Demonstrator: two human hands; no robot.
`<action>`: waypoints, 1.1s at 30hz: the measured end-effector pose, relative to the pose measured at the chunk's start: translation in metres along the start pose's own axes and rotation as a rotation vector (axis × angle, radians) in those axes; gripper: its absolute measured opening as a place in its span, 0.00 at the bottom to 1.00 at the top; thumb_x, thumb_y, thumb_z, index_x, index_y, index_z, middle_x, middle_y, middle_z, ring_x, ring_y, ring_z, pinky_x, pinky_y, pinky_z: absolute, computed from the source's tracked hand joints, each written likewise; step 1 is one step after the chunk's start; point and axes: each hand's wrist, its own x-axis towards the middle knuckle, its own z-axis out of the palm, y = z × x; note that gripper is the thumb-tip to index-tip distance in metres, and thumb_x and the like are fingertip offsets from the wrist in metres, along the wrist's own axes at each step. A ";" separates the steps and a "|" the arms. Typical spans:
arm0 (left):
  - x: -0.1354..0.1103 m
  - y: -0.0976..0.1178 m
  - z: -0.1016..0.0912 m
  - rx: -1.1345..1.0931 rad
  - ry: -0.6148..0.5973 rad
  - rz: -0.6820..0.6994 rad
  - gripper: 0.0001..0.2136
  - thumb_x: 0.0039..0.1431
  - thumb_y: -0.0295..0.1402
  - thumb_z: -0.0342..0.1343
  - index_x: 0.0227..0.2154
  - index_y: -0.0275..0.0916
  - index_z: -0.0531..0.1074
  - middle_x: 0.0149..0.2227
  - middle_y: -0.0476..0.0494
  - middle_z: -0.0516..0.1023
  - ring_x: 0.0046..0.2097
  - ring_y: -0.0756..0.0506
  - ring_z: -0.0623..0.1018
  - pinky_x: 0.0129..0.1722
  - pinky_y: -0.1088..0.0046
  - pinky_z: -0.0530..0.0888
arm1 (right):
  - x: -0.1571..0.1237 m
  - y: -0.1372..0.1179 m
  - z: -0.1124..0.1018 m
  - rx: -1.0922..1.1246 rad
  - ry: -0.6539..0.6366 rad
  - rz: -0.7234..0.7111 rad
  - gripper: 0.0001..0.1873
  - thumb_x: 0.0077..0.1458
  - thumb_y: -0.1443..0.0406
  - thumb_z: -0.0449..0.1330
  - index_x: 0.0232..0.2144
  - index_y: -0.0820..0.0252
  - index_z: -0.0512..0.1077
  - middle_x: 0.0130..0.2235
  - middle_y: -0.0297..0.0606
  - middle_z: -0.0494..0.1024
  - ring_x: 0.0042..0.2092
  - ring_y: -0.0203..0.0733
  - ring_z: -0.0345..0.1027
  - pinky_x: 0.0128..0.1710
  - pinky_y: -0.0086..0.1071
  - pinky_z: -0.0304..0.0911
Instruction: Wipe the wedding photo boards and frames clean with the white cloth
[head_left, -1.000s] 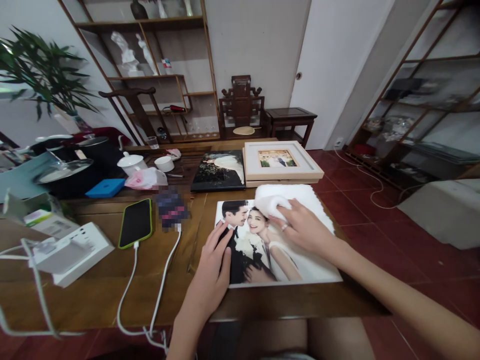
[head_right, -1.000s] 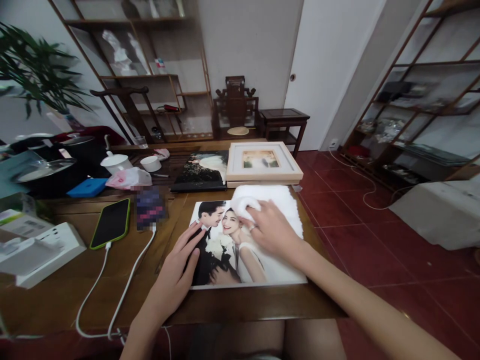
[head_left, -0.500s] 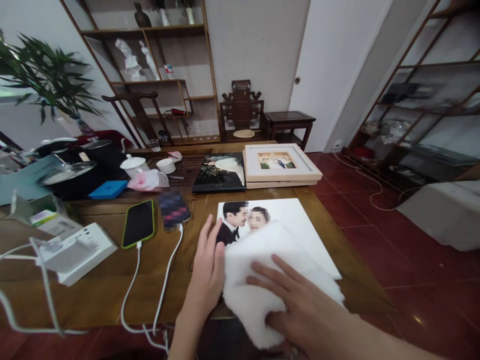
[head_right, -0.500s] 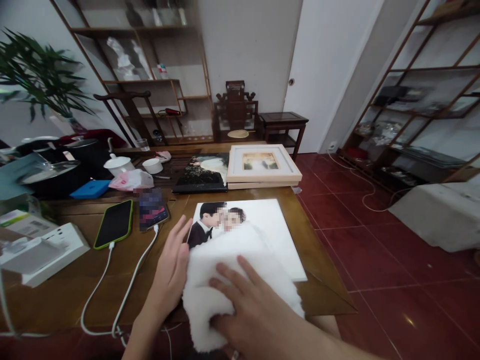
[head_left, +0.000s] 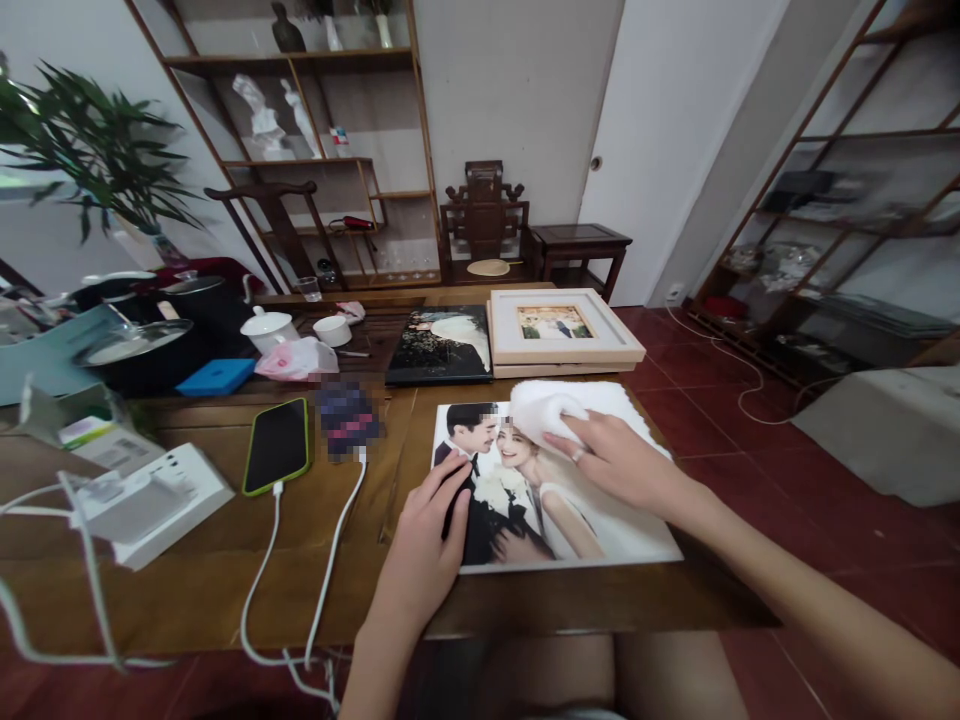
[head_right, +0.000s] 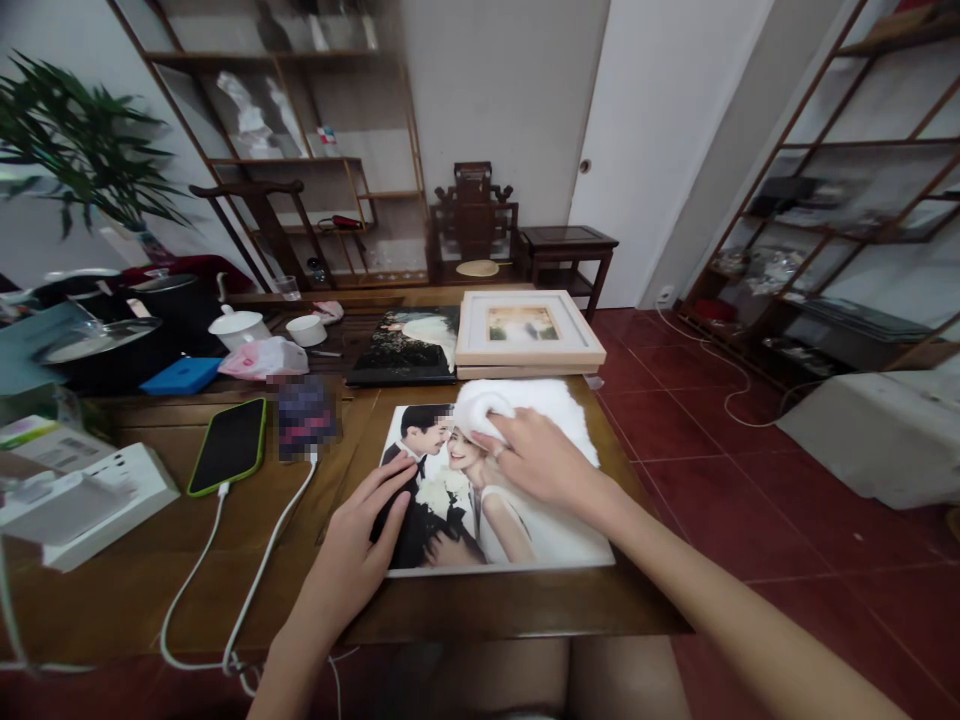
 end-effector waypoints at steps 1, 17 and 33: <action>0.000 0.000 0.000 0.002 -0.004 0.000 0.15 0.64 0.32 0.44 0.51 0.40 0.68 0.55 0.40 0.70 0.58 0.42 0.68 0.56 0.59 0.66 | 0.012 -0.005 0.001 0.005 -0.001 -0.041 0.14 0.63 0.66 0.44 0.34 0.61 0.70 0.33 0.44 0.74 0.36 0.47 0.67 0.34 0.34 0.57; 0.001 -0.003 0.001 -0.006 0.007 0.010 0.15 0.63 0.31 0.45 0.51 0.38 0.68 0.56 0.39 0.69 0.58 0.42 0.68 0.57 0.59 0.66 | 0.041 -0.023 0.014 0.035 0.006 -0.110 0.11 0.59 0.68 0.47 0.37 0.61 0.69 0.35 0.42 0.73 0.36 0.45 0.66 0.34 0.31 0.54; 0.001 -0.002 0.001 0.028 0.004 -0.013 0.14 0.64 0.33 0.44 0.49 0.40 0.69 0.55 0.40 0.69 0.58 0.42 0.68 0.56 0.58 0.65 | -0.104 -0.015 0.012 -0.080 0.141 -0.179 0.11 0.48 0.73 0.49 0.30 0.56 0.69 0.55 0.50 0.69 0.61 0.55 0.52 0.52 0.52 0.59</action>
